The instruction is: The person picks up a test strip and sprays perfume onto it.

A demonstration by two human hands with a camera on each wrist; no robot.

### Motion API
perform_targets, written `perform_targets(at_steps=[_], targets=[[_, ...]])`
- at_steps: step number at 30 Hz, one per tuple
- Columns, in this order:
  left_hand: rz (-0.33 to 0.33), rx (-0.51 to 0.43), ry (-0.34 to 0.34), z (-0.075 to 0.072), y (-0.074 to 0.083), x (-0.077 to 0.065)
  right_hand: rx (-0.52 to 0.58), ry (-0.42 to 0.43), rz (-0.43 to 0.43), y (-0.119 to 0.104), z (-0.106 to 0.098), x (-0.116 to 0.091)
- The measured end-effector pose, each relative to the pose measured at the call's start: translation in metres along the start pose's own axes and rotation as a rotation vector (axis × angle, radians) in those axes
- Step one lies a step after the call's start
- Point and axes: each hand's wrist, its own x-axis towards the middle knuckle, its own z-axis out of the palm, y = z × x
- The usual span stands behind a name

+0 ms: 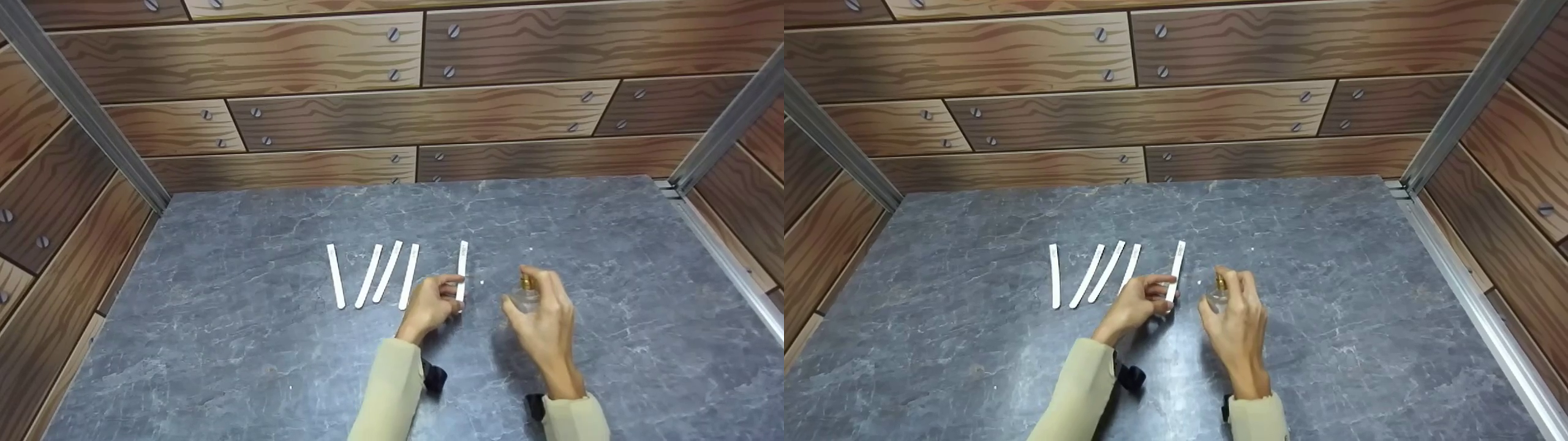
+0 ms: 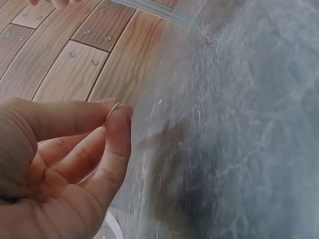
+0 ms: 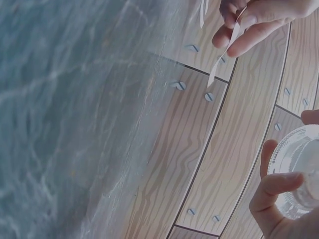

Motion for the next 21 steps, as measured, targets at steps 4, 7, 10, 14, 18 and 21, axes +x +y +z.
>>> perform_targets(at_steps=[4,7,10,14,18,21], targets=[[-0.020,0.068,0.007,0.004,0.003,0.006,-0.001,-0.010,0.008,-0.001,0.000,0.000],[-0.036,0.120,0.022,0.008,0.004,0.011,0.000,-0.016,0.012,-0.001,0.000,0.000],[-0.050,0.145,0.031,0.012,0.005,0.016,0.002,-0.014,0.008,-0.001,0.000,0.000],[-0.023,0.187,0.024,0.015,0.004,0.021,0.007,-0.013,0.004,-0.001,0.000,0.000],[-0.033,0.143,-0.014,0.018,0.003,0.024,0.004,-0.020,0.011,-0.001,0.000,0.000],[-0.102,0.041,-0.035,0.020,0.003,0.024,0.002,-0.027,0.017,-0.002,0.001,0.000]])
